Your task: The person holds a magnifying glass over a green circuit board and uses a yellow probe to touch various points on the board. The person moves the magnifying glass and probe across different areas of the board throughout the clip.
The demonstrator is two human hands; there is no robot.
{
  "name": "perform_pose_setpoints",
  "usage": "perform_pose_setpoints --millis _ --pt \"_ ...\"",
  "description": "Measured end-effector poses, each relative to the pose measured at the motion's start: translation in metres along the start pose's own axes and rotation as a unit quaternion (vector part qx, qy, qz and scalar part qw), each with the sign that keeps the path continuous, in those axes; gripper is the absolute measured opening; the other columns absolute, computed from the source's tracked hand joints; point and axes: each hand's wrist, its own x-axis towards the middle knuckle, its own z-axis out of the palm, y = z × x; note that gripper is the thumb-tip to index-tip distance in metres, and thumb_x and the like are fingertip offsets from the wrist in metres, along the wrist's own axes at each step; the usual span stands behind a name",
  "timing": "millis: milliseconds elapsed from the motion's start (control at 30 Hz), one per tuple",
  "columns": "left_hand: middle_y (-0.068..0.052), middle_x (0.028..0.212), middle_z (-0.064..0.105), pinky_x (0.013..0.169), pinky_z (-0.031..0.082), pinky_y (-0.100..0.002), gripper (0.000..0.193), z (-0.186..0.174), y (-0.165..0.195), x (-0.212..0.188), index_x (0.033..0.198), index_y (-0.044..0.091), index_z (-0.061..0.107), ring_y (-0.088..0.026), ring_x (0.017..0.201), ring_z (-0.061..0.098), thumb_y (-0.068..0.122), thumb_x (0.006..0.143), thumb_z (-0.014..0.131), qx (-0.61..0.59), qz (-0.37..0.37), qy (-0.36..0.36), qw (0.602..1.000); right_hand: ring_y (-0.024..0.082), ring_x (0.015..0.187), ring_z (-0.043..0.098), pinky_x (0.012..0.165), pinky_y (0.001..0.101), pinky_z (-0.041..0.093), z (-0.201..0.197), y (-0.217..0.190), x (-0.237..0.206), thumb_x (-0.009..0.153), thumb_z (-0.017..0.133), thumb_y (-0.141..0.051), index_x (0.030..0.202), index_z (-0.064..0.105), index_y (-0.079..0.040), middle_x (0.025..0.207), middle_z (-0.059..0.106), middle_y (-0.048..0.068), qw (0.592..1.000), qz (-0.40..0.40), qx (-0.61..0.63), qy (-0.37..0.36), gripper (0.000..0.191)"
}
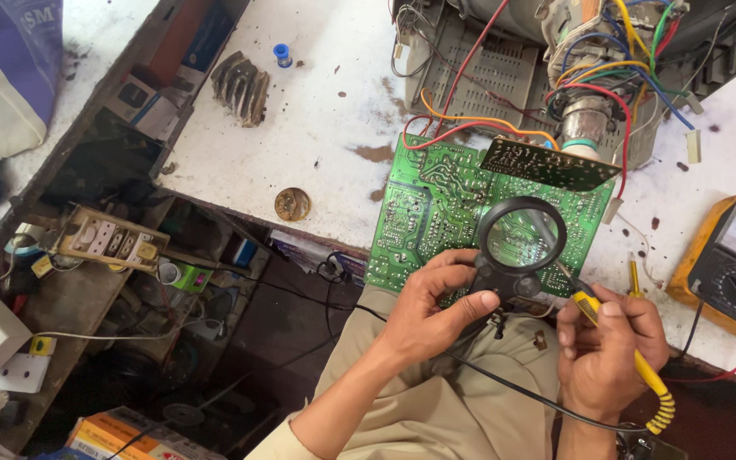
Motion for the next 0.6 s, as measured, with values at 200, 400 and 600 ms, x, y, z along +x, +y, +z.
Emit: perform_pose_setpoints --millis 200,400,600 --pt "-0.013 0.129 0.067 0.103 0.049 -0.033 0.028 -0.001 0.001 0.000 0.106 -0.002 0.074 -0.019 0.118 0.063 0.023 0.093 0.076 -0.016 -0.005 -0.006 1.000 0.019 0.052 0.052 0.044 0.0239 0.036 0.005 -0.003 0.000 0.101 0.058 -0.013 0.112 0.060 0.006 0.077 0.065 0.021 1.000 -0.003 -0.022 -0.009 0.021" --pt "-0.013 0.130 0.067 0.103 0.049 -0.033 0.027 0.000 -0.001 0.001 0.106 -0.001 0.074 -0.018 0.118 0.063 0.022 0.093 0.076 -0.011 -0.002 -0.001 1.000 0.019 0.050 0.052 0.046 0.0259 0.036 -0.013 0.007 -0.001 0.104 0.058 -0.016 0.111 0.060 0.004 0.076 0.064 0.019 1.000 -0.012 -0.013 -0.007 0.021" --pt "-0.012 0.131 0.065 0.103 0.048 -0.032 0.025 -0.001 -0.003 0.000 0.106 -0.002 0.074 -0.018 0.118 0.061 0.019 0.093 0.076 -0.042 -0.005 -0.007 0.999 0.017 0.055 0.052 0.054 0.0258 0.042 -0.075 0.033 -0.008 0.110 0.060 -0.029 0.107 0.061 -0.002 0.080 0.066 0.016 0.975 0.061 0.211 -0.007 0.027"
